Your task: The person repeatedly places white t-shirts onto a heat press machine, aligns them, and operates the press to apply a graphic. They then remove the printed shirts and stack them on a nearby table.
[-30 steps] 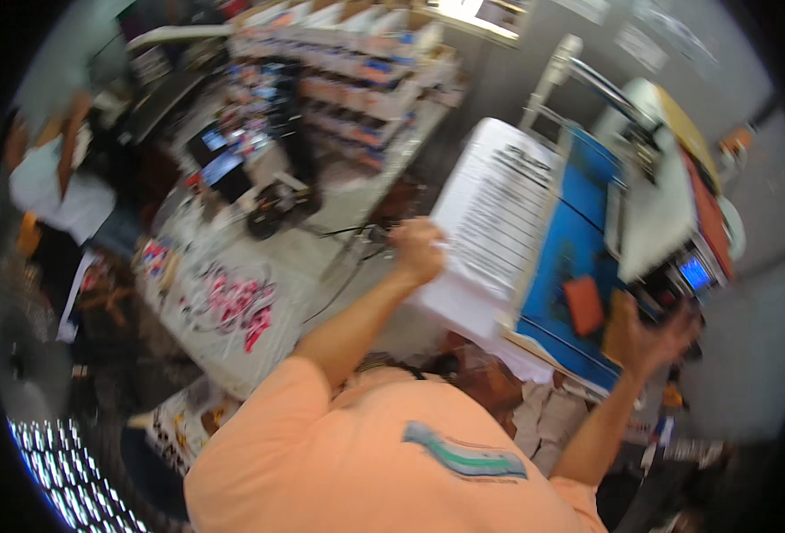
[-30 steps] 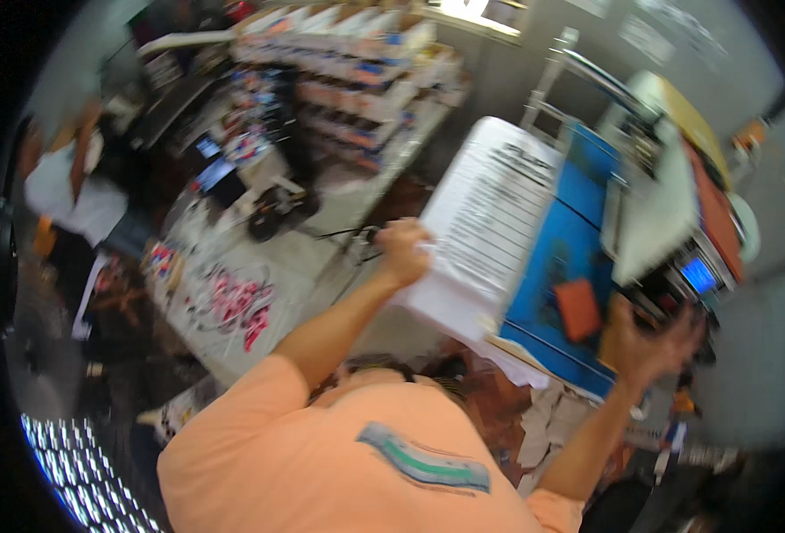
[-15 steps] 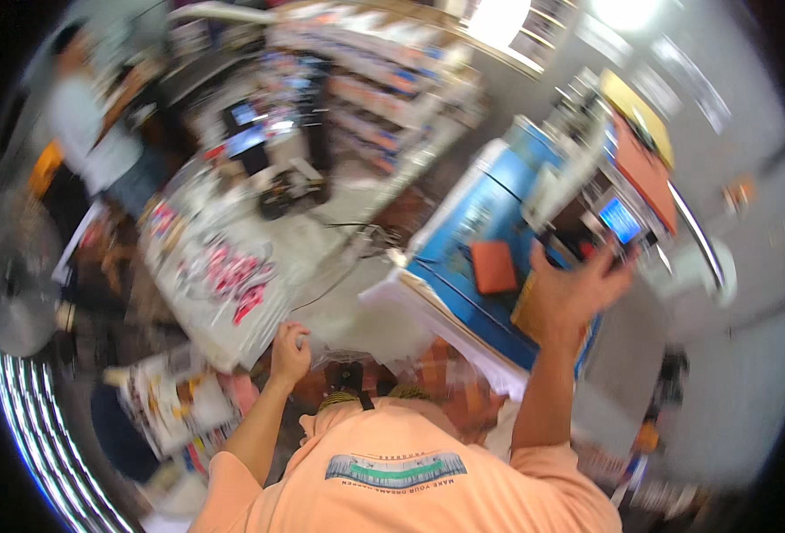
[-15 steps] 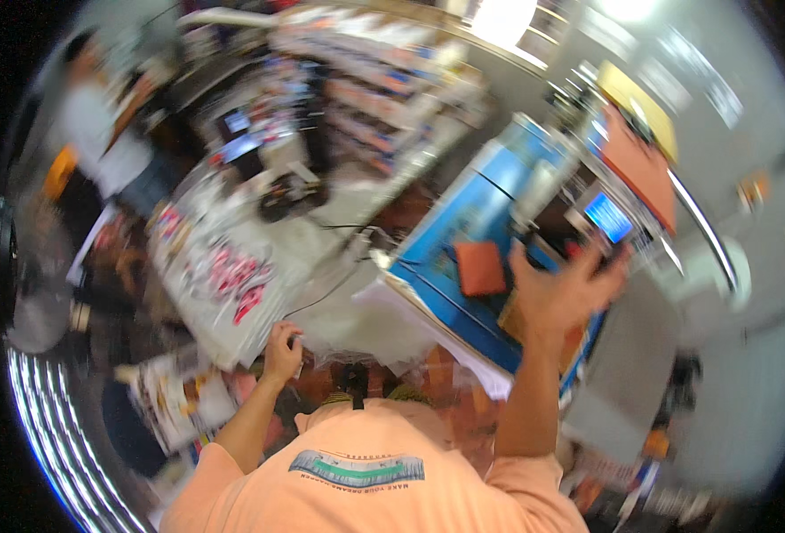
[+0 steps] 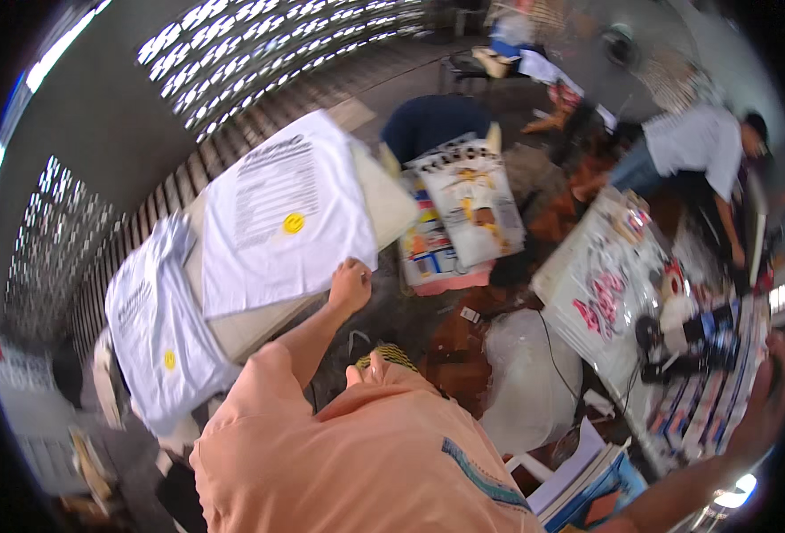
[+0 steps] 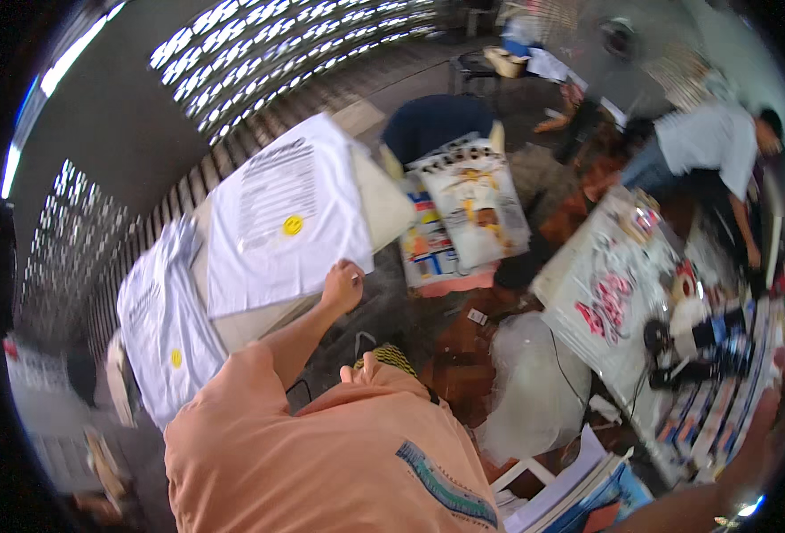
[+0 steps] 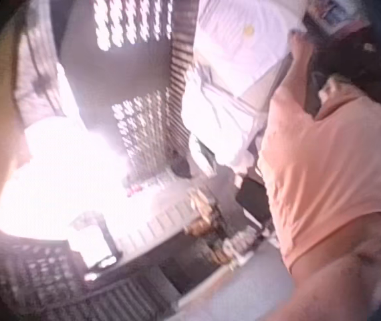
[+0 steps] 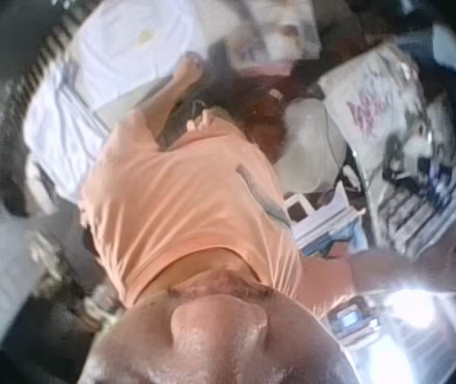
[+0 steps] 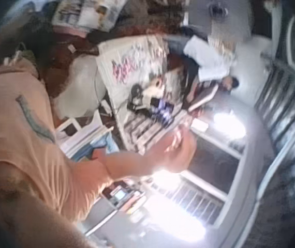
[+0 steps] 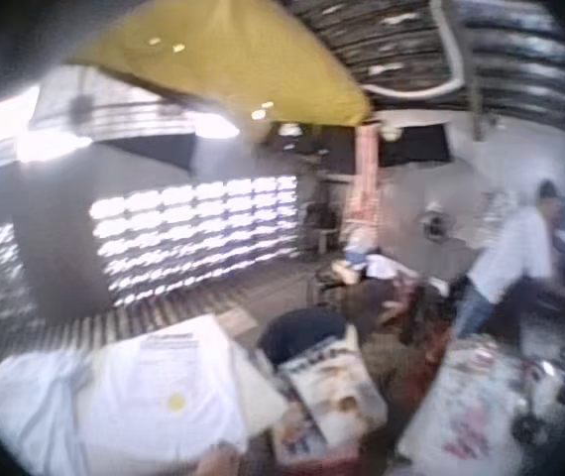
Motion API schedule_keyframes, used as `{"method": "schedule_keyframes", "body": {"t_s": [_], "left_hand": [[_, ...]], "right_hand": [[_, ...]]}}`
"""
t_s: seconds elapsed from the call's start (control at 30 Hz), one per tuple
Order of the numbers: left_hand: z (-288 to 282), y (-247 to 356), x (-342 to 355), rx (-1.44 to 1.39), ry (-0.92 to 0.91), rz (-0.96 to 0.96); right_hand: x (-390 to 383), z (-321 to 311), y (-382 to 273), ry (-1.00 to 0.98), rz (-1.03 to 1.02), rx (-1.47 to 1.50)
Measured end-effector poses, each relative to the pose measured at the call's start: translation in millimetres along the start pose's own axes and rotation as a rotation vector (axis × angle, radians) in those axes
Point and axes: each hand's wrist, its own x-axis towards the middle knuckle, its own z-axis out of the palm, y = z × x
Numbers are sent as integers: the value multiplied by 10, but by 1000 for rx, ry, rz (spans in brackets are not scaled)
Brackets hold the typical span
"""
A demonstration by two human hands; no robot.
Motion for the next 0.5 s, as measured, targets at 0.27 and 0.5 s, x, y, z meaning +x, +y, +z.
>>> {"method": "schedule_keyframes", "body": {"t_s": [0.27,0.5], "left_hand": [[-734,-922,-325,212,265,-146],[-895,-1080,-501,231,38,-239]], "right_hand": [[1228,4071,-4120,-461,-636,1079],[426,5924,-5585,-523,-932,768]]}}
